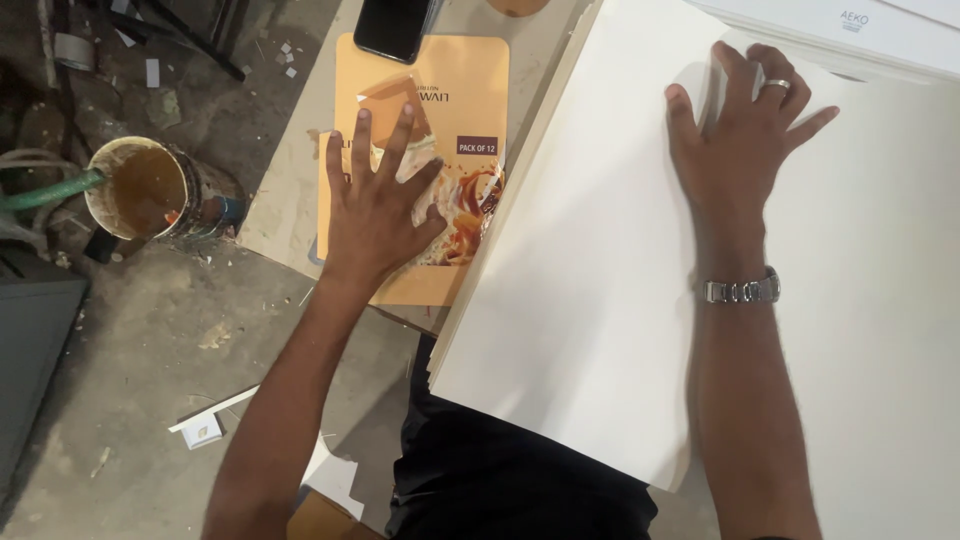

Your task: Inspecting and handling large white paper sheets on a work surface in a manufacturing environment.

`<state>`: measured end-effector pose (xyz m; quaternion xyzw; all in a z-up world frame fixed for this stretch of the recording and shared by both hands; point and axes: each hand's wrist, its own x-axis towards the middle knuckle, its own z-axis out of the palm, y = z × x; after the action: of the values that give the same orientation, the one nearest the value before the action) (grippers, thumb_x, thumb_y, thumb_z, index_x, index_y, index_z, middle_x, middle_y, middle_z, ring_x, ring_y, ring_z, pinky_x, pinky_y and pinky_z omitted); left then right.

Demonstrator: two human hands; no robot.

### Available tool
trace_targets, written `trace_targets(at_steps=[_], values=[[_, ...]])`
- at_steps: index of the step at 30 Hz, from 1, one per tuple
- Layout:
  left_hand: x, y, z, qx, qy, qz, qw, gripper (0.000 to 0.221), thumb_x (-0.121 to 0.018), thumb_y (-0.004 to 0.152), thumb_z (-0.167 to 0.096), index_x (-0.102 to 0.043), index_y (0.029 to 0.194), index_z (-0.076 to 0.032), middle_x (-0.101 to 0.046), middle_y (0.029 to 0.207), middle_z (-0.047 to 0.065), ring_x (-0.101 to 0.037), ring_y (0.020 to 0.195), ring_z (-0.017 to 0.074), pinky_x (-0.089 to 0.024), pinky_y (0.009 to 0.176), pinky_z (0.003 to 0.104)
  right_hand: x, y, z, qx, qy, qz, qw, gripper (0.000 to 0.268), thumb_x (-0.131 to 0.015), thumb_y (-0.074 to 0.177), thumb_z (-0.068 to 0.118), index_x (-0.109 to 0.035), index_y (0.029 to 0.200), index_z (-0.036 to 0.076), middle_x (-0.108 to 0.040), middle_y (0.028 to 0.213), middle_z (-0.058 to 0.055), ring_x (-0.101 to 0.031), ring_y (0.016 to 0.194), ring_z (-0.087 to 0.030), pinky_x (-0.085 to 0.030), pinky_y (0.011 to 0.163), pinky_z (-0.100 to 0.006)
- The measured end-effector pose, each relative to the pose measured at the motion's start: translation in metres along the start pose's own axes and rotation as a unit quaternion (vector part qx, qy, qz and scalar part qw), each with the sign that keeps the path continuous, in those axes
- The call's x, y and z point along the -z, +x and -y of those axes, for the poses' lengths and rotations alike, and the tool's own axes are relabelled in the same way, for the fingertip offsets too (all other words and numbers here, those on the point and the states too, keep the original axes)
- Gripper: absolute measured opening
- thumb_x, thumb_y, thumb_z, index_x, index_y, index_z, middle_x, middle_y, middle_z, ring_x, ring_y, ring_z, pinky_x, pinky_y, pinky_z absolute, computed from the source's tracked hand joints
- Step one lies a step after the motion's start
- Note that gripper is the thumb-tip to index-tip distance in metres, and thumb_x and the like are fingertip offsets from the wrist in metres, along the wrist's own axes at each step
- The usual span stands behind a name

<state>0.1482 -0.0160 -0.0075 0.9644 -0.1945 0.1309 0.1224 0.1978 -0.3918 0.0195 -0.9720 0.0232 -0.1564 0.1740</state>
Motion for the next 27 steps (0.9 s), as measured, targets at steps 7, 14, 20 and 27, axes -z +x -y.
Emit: trace_targets(at_steps=[7, 14, 20, 27], values=[[0.014, -0.005, 0.010, -0.028, 0.037, 0.035, 0.998, 0.045, -0.077, 0.075, -0.036, -0.079, 0.118, -0.020, -0.030, 0.172, 0.004, -0.020, 0.157, 0.0402, -0.018, 0.124, 0.066, 0.007, -0.001, 0.008, -0.008, 0.018, 0.007, 1.000, 0.054, -0.068, 0.109, 0.048, -0.056, 0.148, 0.012, -0.046, 0.153, -0.018, -0.029, 0.146, -0.040, 0.002, 0.113, -0.081], [0.025, -0.006, 0.028, 0.100, -0.320, 0.030, 0.942, 0.029, -0.062, 0.081, -0.015, -0.074, 0.107, -0.010, -0.033, 0.168, 0.012, -0.040, 0.146, 0.0397, -0.042, 0.110, 0.054, 0.002, -0.001, 0.006, -0.007, 0.007, 0.001, 1.000, 0.057, -0.069, 0.108, 0.047, -0.055, 0.149, 0.010, -0.046, 0.152, -0.019, -0.029, 0.145, -0.041, 0.001, 0.112, -0.081], [0.037, 0.053, -0.008, 0.168, -0.728, 0.103, 0.656, 0.041, -0.041, 0.089, -0.001, -0.063, 0.124, 0.002, -0.043, 0.162, 0.020, -0.058, 0.138, 0.0384, -0.062, 0.098, 0.046, -0.005, 0.003, 0.004, -0.009, -0.020, -0.014, 1.000, 0.060, -0.068, 0.106, 0.050, -0.055, 0.148, 0.009, -0.046, 0.152, -0.020, -0.028, 0.146, -0.040, 0.000, 0.111, -0.082], [-0.014, 0.159, -0.037, 0.076, -0.676, 0.125, 0.722, 0.044, -0.048, 0.093, 0.002, -0.060, 0.135, -0.001, -0.039, 0.164, 0.016, -0.059, 0.137, 0.0325, -0.062, 0.100, 0.040, -0.005, 0.002, 0.008, -0.033, -0.043, -0.010, 0.998, 0.063, -0.067, 0.100, 0.052, -0.055, 0.146, 0.011, -0.048, 0.149, -0.018, -0.031, 0.144, -0.036, -0.003, 0.110, -0.082]])
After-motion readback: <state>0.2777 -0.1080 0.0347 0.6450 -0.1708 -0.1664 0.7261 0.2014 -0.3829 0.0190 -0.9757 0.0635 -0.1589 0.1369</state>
